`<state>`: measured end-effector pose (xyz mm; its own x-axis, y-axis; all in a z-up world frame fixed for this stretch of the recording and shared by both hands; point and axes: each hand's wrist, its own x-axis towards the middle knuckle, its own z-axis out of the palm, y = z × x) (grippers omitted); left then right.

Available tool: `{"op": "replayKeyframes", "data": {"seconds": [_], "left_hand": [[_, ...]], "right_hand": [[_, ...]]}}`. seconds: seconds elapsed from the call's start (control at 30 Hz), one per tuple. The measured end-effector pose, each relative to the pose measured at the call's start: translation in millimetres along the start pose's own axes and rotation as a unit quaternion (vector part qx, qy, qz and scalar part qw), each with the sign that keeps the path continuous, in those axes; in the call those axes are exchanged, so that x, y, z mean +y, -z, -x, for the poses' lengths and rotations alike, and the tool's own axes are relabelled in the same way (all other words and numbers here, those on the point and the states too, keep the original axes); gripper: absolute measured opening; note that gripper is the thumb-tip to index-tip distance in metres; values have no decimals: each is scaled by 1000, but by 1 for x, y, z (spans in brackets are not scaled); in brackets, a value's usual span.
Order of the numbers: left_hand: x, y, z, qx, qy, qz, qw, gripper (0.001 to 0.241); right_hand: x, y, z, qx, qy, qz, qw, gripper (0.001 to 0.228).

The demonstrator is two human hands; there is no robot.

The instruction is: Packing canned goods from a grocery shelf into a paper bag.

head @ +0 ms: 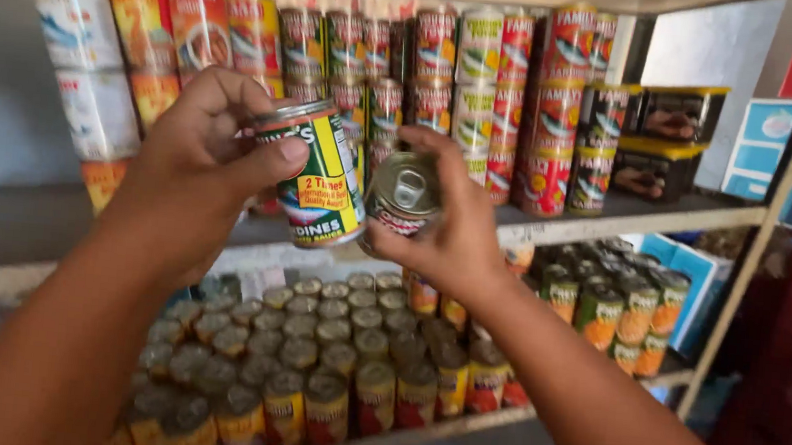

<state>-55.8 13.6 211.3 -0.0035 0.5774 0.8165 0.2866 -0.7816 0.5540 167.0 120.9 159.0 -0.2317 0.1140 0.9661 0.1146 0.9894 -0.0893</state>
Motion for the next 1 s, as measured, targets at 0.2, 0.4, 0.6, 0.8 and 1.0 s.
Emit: {"op": "replayKeyframes", "data": {"seconds": [0.2,0.4,0.6,0.8,1.0], "left_hand": [[4,-38,91,-56,116,157,979,32],[-55,-87,192,-138,276,250,918,30],[-166,-151,327,-115,440,302,838,35],[-227,-224,461,-104,635,231,730,42],[-271,-277,589,-159,598,11,785,63]], "right_hand": [[-41,53,96,-135,-102,-139,976,80],[-46,78,210,-278,-195,-167,926,84],[-33,77,348,-366,-453,-185,791,74],[-32,71,508,-380,-574,-146,711,66],[-44,60,667,-374,-632,-26,678,70]]}}
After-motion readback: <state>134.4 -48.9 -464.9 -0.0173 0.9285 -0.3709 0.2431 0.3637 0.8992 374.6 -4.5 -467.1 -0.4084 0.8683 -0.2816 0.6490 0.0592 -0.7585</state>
